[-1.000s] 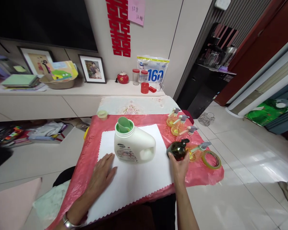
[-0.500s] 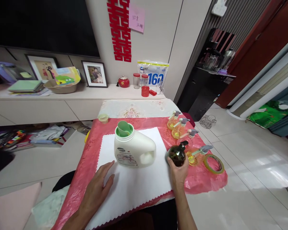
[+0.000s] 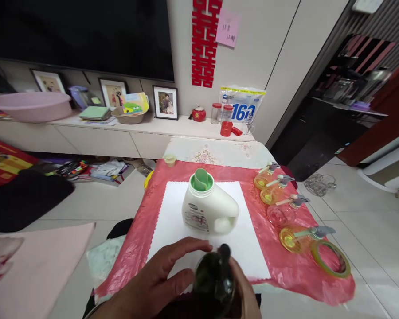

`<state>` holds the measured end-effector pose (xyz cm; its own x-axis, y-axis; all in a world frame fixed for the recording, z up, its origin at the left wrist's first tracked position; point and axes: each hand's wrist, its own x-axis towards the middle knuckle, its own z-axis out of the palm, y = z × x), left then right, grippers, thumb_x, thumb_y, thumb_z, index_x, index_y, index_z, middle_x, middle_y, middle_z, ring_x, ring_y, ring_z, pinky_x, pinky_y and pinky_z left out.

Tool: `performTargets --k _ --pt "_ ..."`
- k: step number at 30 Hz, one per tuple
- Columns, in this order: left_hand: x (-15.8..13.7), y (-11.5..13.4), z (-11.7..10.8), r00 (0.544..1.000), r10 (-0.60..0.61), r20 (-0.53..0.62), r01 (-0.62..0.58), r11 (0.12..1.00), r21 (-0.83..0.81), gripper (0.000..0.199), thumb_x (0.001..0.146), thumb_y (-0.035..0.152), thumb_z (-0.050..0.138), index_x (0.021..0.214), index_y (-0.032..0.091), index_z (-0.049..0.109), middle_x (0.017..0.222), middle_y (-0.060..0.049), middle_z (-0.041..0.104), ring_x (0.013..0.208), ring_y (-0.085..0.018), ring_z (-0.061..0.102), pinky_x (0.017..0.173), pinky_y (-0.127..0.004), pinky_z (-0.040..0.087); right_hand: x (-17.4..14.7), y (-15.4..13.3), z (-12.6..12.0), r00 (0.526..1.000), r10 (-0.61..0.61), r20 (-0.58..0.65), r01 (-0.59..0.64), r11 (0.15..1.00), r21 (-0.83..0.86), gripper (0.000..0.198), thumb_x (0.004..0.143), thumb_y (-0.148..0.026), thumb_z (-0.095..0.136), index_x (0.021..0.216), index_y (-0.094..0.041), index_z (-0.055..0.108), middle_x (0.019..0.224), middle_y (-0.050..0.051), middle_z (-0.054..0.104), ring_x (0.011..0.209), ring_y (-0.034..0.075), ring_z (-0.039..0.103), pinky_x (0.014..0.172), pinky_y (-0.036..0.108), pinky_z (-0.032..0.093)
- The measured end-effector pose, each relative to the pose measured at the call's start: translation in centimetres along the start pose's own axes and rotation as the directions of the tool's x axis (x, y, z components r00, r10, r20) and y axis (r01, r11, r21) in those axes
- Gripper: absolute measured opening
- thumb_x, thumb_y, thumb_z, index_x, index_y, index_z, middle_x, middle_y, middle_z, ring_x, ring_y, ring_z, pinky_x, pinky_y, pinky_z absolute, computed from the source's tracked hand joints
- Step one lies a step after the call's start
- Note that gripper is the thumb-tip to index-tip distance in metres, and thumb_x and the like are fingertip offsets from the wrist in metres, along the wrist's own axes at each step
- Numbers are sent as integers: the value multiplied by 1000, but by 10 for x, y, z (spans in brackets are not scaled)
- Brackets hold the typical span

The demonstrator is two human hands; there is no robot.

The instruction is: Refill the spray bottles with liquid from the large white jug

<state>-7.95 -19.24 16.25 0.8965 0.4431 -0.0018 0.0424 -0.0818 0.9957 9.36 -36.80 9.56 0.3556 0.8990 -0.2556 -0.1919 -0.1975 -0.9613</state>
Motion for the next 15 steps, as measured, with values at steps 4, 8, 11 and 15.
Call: performTargets --k 4,8,11,15 --pt "-3 8 -9 984 -76 163 125 941 -315 47 97 48 64 139 28 64 139 -10 69 127 -30 65 110 -45 50 10 4 16 974 119 192 -112 993 -47 83 81 -67 77 149 -24 55 134 12 56 133 41 48 113 53 44" --pt "-5 6 -20 968 -49 247 164 866 -472 49 92 50 71 134 25 69 129 -11 74 124 -32 67 108 -47 50 5 -3 24 975 191 109 -167 966 -196 75 84 -65 77 148 -33 56 141 7 53 133 38 48 116 50 41" --pt "-6 0 -26 970 -32 242 149 864 -481 47 90 48 74 132 28 70 122 -9 76 120 -29 68 105 -45 50 12 -19 32 965 119 234 -94 989 -114 68 79 -58 80 137 -25 64 128 7 60 118 34 58 102 41 51" --pt "-3 -5 -21 978 -112 178 188 846 -498 48 80 45 86 122 26 73 109 -4 76 104 -22 69 90 -32 53 34 -29 39 894 14 448 -83 987 135 83 52 -34 92 129 -20 65 118 4 61 111 28 59 92 28 51"
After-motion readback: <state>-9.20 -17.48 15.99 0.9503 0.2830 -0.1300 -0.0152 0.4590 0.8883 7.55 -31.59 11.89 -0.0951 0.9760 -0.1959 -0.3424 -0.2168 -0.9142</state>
